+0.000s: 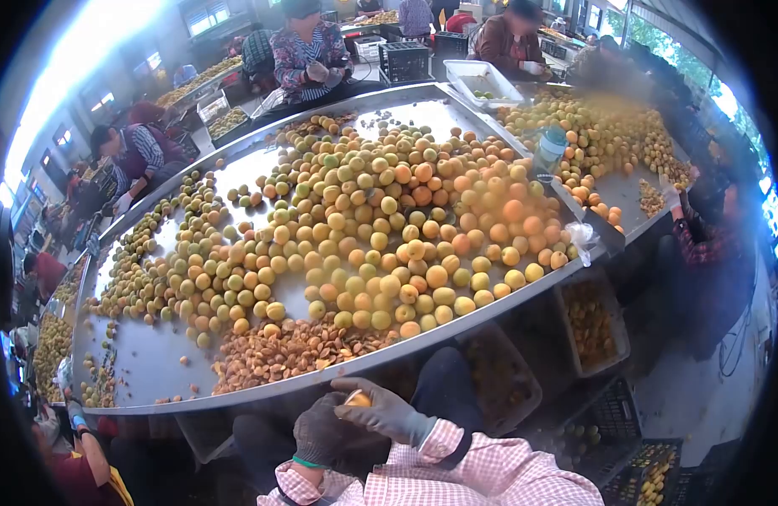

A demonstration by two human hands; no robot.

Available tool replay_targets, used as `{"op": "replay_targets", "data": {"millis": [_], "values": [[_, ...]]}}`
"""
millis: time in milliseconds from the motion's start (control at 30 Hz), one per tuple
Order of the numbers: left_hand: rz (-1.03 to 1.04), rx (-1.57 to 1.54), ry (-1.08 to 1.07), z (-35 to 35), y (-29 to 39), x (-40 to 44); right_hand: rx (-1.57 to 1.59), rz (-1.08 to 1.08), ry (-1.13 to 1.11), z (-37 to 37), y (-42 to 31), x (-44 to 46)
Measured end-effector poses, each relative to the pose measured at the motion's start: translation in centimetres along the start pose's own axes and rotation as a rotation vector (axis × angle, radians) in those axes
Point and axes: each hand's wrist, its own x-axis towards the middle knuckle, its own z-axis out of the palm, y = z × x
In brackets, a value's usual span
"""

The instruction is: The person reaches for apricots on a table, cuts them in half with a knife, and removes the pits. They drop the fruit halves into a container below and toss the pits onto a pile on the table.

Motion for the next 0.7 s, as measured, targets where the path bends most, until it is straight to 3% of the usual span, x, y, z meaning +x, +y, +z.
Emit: {"op": "replay_targets", "data": {"millis": [33,100,167,200,233,300,333,367,433,467,500,567,633,700], "values": [[0.006,0.156,-0.126,-0.5,0.9,-0.1,0.005,0.005,-0.002,-0.1,1.3,0.1],[0.091,0.09,-0.161,-1.1,1.2,-0.5,-0.098,-0.273,0.076,-0.4,3.0,0.6],[-0.078,-0.37,-0.3,-1.3,1.4,-1.5,0.103,0.044,0.151,-0.7,0.9,-0.7],[-0.091,-0.371,-0.3,-1.5,1.3,-2.0,0.141,0.098,0.146,-1.1,0.1,-0.7],[-0.281,-0.732,-0.408,-1.8,1.1,-2.4,0.179,0.152,0.141,-1.6,0.0,-0.8],[-0.671,-1.463,-0.586,-2.0,0.8,-3.1,0.233,0.014,-0.101,-4.0,1.1,-0.9],[-0.651,-1.317,-0.445,-1.8,1.0,-3.3,0.234,-0.029,-0.126,-4.2,0.7,-1.7],[-0.674,-1.32,-0.44,-1.4,0.9,-3.5,0.235,-0.073,-0.149,-4.1,0.0,-2.5],[-0.19,-0.75,-0.172,-0.7,0.8,-3.2,0.253,-0.073,-0.142,-3.8,0.1,-3.1],[-0.04,-0.623,-0.054,-0.5,1.2,-2.8,0.104,-0.119,-0.102,-3.4,0.4,-3.1],[-0.058,-0.623,-0.051,-1.0,2.1,-2.7,-0.043,-0.164,-0.063,-2.9,0.8,-3.1],[0.018,-0.059,-0.081,-2.3,3.6,-2.5,-0.202,-0.19,-0.053,-1.4,0.6,-3.7],[0.017,-0.027,-0.066,-2.0,3.2,-2.7,-0.383,-0.336,0.039,-0.9,2.2,-3.7],[0.119,-0.015,-0.051,-2.0,3.1,-2.7,-0.291,-0.33,0.014,-0.7,2.8,-3.6]]}}
